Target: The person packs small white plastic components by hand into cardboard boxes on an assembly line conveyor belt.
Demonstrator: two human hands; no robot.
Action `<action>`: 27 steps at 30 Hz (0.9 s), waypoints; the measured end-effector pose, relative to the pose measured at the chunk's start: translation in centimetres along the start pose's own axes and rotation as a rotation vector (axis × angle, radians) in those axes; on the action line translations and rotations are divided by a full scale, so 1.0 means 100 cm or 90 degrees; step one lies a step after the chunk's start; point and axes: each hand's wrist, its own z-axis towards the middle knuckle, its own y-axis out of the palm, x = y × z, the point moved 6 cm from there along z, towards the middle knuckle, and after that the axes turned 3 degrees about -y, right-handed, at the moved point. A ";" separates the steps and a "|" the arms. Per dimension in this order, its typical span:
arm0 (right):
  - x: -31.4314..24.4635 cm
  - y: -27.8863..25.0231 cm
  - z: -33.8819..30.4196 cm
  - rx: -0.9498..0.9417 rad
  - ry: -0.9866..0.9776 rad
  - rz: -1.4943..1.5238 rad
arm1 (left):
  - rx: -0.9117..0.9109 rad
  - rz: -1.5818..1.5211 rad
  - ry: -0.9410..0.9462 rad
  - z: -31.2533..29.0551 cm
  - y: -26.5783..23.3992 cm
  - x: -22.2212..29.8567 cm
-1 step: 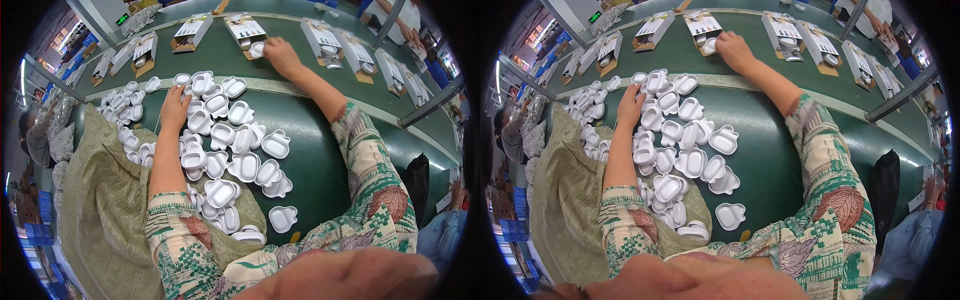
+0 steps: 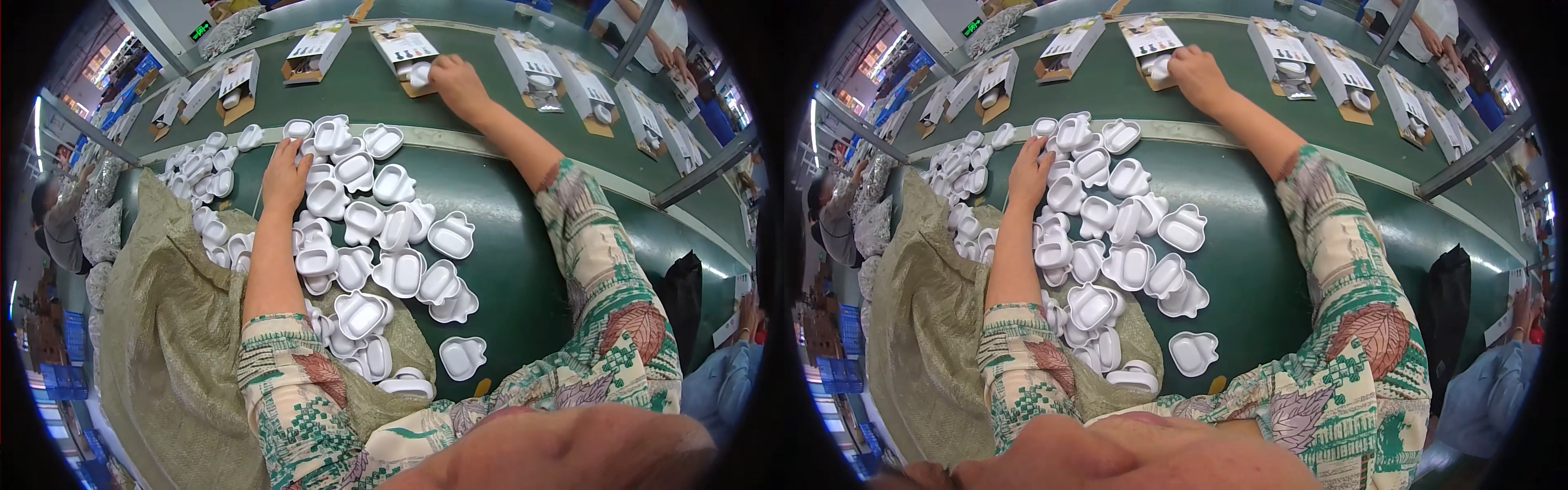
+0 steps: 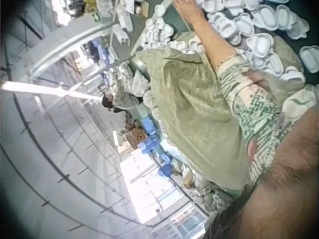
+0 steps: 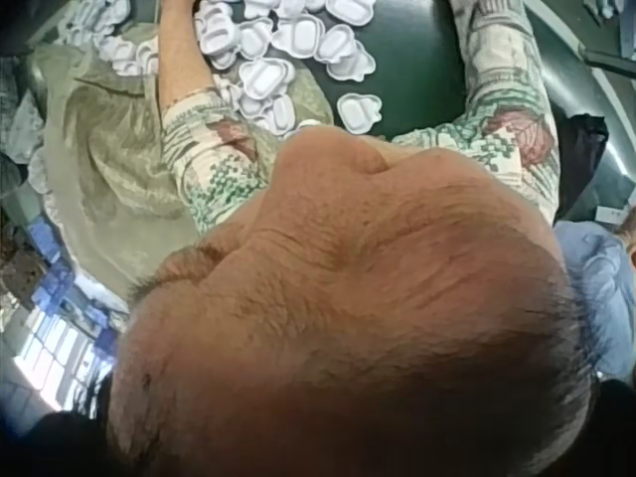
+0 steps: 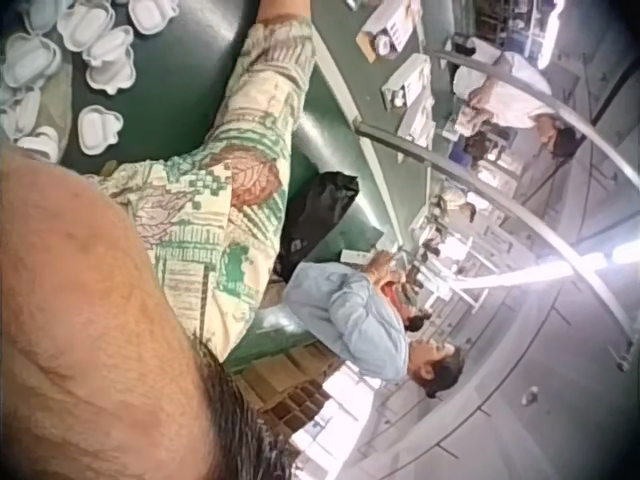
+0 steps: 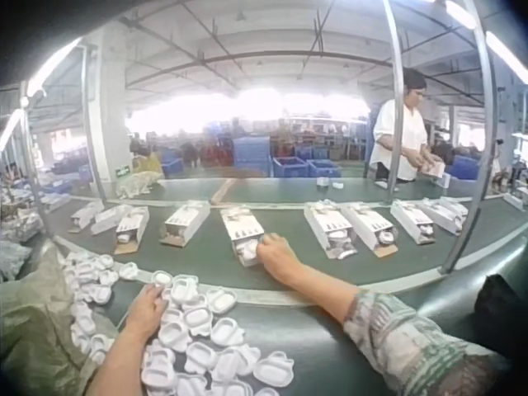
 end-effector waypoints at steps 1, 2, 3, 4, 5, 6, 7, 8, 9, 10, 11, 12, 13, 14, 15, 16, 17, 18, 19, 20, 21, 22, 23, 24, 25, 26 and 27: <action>0.015 0.011 0.006 -0.007 0.041 -0.048 | -0.002 0.002 -0.001 0.000 0.000 0.001; 0.026 0.016 0.009 -0.014 0.082 -0.101 | -0.004 -0.006 0.003 0.002 0.001 0.004; 0.033 0.017 0.007 -0.017 0.083 -0.106 | -0.005 -0.015 0.008 0.003 0.002 0.007; 0.037 0.014 0.010 0.014 0.139 -0.122 | -0.002 -0.013 0.005 0.003 0.001 0.006; 0.042 0.009 0.010 0.045 0.195 -0.141 | 0.003 -0.006 0.012 0.004 0.000 0.005; 0.039 0.003 0.004 0.085 0.203 -0.106 | 0.007 0.000 0.020 0.004 -0.001 0.006; 0.026 0.001 0.002 0.084 0.199 -0.104 | 0.009 -0.001 0.016 0.003 -0.002 0.000; 0.010 -0.002 0.003 0.090 0.161 -0.025 | 0.009 0.006 0.015 0.001 -0.004 -0.003; -0.008 -0.006 0.002 0.096 0.123 0.053 | 0.010 0.012 0.015 -0.002 -0.007 -0.007; -0.033 -0.013 -0.002 0.082 0.070 0.136 | 0.013 0.009 0.012 -0.004 -0.008 -0.009; -0.061 -0.021 -0.008 0.068 0.017 0.219 | 0.006 0.007 0.007 -0.007 -0.009 -0.010; -0.086 -0.029 -0.013 0.031 -0.021 0.249 | -0.001 0.005 0.009 -0.008 -0.011 -0.006; -0.108 -0.033 -0.015 -0.009 -0.060 0.278 | 0.002 -0.001 0.012 -0.008 -0.011 -0.006; -0.123 -0.031 -0.018 -0.033 -0.078 0.281 | 0.007 0.009 0.012 -0.008 -0.011 -0.009; -0.135 -0.025 -0.019 -0.056 -0.096 0.285 | 0.011 0.020 0.012 -0.009 -0.010 -0.013; -0.137 -0.017 -0.022 -0.065 -0.097 0.267 | 0.011 0.015 0.013 -0.010 -0.007 -0.011; -0.135 -0.013 -0.024 -0.068 -0.096 0.264 | 0.007 0.014 0.017 -0.011 -0.005 -0.010; -0.128 -0.009 -0.024 -0.068 -0.079 0.254 | 0.003 0.013 0.021 -0.011 -0.002 -0.008; -0.126 -0.005 -0.021 -0.066 -0.065 0.249 | 0.004 0.014 0.018 -0.012 -0.003 -0.009; -0.124 -0.008 -0.021 -0.035 -0.060 0.256 | 0.003 0.012 0.019 -0.012 -0.004 -0.008; -0.122 -0.008 -0.023 -0.035 -0.061 0.258 | 0.001 0.009 0.020 -0.011 -0.004 -0.008; -0.120 -0.008 -0.023 -0.040 -0.049 0.262 | 0.002 0.010 0.018 -0.011 -0.006 -0.009; -0.119 -0.008 -0.022 -0.045 -0.037 0.266 | 0.003 0.011 0.018 -0.009 -0.008 -0.010; -0.119 -0.008 -0.021 -0.045 -0.039 0.268 | 0.004 0.013 0.018 -0.009 -0.009 -0.011; -0.116 -0.008 -0.021 -0.049 -0.020 0.268 | 0.005 0.013 0.018 -0.009 -0.009 -0.012; -0.115 -0.007 -0.020 -0.052 -0.002 0.269 | 0.008 0.012 0.020 -0.009 -0.009 -0.012; -0.115 -0.007 -0.020 -0.052 -0.003 0.269 | 0.011 0.012 0.022 -0.010 -0.009 -0.013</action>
